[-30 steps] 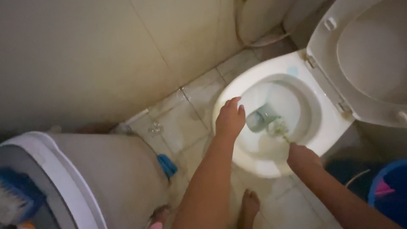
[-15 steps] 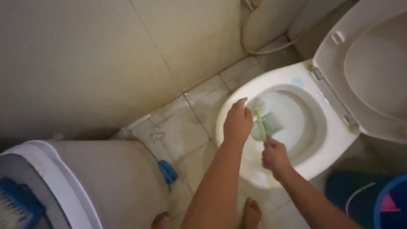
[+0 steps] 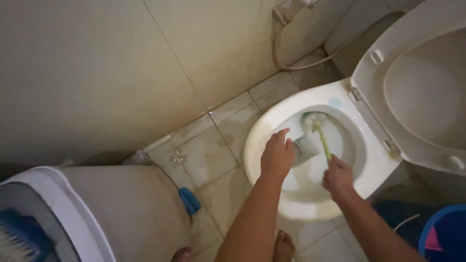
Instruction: The person pours water into the toilet bowl using a pink scoop, then applies blue cleaning liquid from a bottle. They scrub the inside of the bowl with a green toilet brush, rinsing the brush in the water periodically.
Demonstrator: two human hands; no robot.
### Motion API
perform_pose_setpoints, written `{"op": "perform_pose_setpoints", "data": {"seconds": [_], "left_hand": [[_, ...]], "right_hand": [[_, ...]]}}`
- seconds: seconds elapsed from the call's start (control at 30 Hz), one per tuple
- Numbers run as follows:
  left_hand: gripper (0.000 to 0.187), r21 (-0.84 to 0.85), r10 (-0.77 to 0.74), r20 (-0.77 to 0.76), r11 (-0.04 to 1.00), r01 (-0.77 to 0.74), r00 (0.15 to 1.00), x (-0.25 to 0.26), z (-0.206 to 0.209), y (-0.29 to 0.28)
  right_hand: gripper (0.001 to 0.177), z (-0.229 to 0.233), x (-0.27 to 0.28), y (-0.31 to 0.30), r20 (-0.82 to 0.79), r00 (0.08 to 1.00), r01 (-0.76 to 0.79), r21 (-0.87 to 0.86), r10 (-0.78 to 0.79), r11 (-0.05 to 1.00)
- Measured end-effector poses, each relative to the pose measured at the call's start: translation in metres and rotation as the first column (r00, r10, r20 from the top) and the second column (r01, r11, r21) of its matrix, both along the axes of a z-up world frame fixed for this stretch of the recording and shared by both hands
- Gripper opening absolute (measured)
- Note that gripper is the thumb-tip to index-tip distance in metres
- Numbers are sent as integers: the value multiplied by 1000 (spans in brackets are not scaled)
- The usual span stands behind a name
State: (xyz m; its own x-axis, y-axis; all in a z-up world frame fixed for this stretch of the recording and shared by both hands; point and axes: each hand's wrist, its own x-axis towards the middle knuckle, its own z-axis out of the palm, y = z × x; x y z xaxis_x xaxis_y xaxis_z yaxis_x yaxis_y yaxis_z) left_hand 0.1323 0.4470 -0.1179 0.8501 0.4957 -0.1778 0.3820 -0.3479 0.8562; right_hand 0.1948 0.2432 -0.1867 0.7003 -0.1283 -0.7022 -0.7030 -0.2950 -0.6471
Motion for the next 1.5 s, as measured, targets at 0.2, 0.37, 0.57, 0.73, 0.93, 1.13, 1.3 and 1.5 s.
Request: {"op": "perform_pose_setpoints", "data": {"seconds": [0.2, 0.37, 0.57, 0.73, 0.93, 1.13, 1.3, 1.5], "left_hand": [[37, 75, 25, 85, 997, -31, 996, 1, -10, -4], [35, 55, 21, 80, 998, -26, 997, 9, -3, -2], [38, -1, 44, 26, 999, -44, 999, 11, 4, -10], [38, -28, 38, -43, 999, -39, 998, 3, 8, -5], [37, 1, 58, 11, 998, -58, 998, -10, -1, -4], [37, 25, 74, -7, 997, -74, 997, -5, -1, 0], [37, 37, 44, 25, 998, -44, 999, 3, 9, -7], [38, -18, 10, -15, 1000, -10, 1000, 5, 25, -25]], "right_hand": [[32, -71, -27, 38, -121, 992, 46, 243, -17, 969], [18, -30, -57, 0, -240, 929, -275, 58, 281, 960], [7, -53, 9, -5, -125, 990, -37, 202, 63, 979], [10, -117, 21, 0, -171, 983, -1, 337, 62, 941], [19, -129, 34, -16, -270, 954, 193, 231, -128, 954], [23, -80, -53, 6, 59, 833, -534, -174, 550, 827], [53, -51, -36, -19, -207, 273, -779, -621, 939, 90], [67, 20, 89, -76, -619, 6, -614, -623, 786, -485]]}}
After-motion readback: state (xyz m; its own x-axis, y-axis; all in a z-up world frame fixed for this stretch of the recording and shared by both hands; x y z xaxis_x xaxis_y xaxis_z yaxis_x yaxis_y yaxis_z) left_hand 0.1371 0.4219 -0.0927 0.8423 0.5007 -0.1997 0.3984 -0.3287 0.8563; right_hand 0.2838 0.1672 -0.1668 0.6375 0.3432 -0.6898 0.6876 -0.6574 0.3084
